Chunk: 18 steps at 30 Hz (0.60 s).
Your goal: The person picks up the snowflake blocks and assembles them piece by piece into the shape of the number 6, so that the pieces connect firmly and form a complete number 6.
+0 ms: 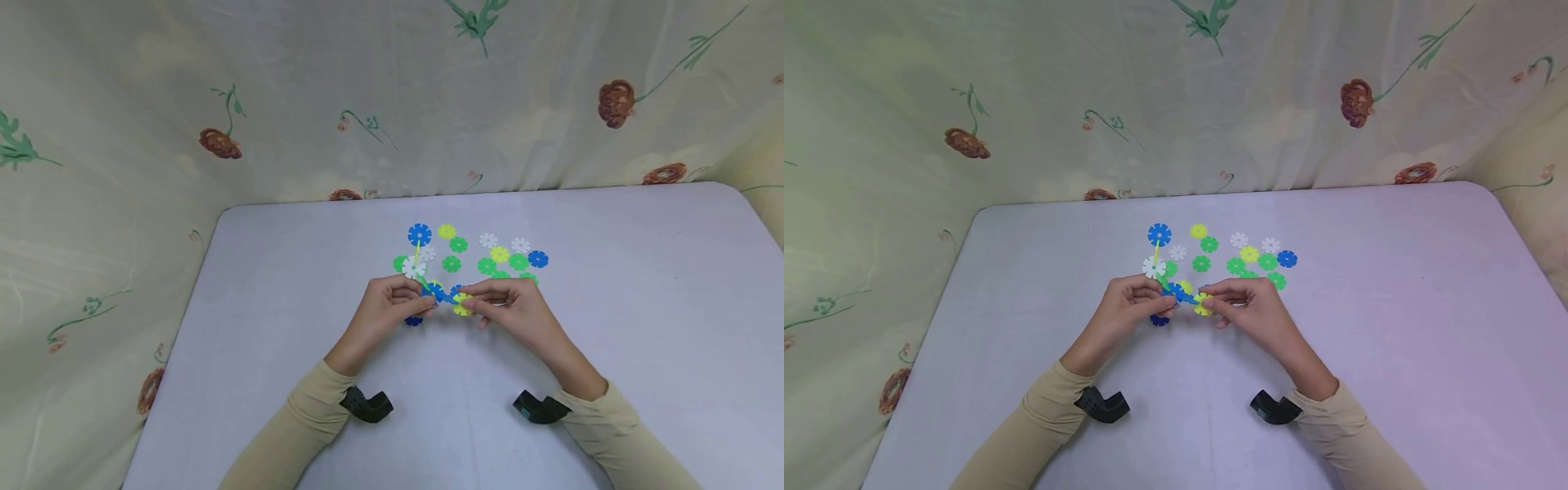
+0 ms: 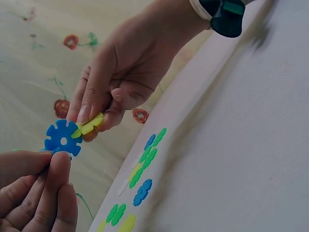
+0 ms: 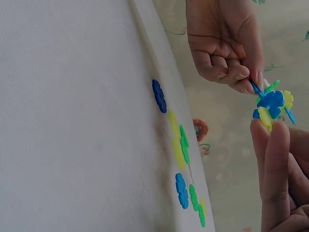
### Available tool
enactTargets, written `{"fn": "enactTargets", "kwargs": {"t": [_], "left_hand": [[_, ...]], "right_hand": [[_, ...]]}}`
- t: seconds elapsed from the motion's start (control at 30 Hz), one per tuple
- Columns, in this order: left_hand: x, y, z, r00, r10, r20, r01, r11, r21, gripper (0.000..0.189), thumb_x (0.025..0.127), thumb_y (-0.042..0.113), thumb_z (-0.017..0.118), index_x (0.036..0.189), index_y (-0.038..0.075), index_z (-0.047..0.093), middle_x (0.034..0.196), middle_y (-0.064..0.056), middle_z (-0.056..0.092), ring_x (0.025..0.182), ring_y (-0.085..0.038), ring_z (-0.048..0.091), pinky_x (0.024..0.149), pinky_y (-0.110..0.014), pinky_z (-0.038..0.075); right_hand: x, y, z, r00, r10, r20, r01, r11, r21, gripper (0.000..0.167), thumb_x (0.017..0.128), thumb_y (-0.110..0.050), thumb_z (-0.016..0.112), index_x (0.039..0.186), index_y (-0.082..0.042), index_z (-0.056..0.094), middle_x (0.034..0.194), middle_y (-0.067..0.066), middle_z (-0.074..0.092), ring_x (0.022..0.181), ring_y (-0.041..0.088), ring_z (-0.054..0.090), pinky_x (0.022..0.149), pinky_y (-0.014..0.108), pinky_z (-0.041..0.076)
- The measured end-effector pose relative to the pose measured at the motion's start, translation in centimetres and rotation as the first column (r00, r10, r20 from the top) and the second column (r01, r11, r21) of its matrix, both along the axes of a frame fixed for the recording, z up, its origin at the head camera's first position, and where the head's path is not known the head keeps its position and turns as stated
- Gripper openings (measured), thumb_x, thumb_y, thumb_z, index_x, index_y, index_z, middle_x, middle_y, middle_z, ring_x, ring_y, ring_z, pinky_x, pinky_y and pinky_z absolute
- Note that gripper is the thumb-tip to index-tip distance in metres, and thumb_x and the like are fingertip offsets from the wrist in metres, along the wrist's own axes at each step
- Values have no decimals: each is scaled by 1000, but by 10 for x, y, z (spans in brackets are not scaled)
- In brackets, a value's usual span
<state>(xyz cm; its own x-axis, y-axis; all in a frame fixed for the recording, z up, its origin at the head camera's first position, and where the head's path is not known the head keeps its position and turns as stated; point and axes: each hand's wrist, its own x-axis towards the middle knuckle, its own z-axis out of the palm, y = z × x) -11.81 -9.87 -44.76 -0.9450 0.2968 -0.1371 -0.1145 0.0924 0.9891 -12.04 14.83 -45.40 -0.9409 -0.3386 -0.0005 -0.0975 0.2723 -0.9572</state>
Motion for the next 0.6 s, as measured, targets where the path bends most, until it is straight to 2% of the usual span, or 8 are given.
{"fn": "enactTargets", "kwargs": {"t": [0.23, 0.4, 0.5, 0.6], "left_hand": [[-1, -1, 2, 999, 19, -30, -18, 1000, 4, 13, 95, 10, 75, 99, -1, 70, 99, -25, 76, 96, -47, 75, 87, -47, 62], [-1, -2, 1, 999, 39, -20, -38, 999, 37, 13, 95, 10, 74, 100, -1, 70, 101, -32, 72, 97, -50, 73, 89, -44, 63], [-2, -2, 1, 999, 44, -19, -43, 998, 54, 14, 95, 10, 74, 101, -2, 70, 101, -31, 73, 98, -51, 73, 89, -36, 63], [-2, -2, 1, 999, 53, -12, -52, 997, 63, 15, 95, 11, 74, 102, -1, 70, 98, -24, 75, 98, -48, 74, 88, -31, 62]], "right_hand": [[-3, 2, 0, 998, 37, 60, -34, 998, -47, 24, 96, -8, 73, 118, 4, 73, 110, 23, 77, 88, 24, 79, 67, 36, 65], [-4, 5, -2, 995, 28, 101, -21, 997, -69, 24, 97, -6, 71, 117, 7, 71, 99, 13, 81, 87, 17, 80, 67, 34, 65], [-4, 5, -2, 992, 20, 125, -9, 996, -89, 24, 96, -5, 72, 115, 9, 70, 93, 4, 82, 86, 16, 80, 67, 33, 65], [-4, 4, -1, 992, 4, 123, 9, 994, -106, 24, 96, -6, 73, 114, 10, 70, 90, 1, 82, 84, 16, 80, 67, 33, 65]]}}
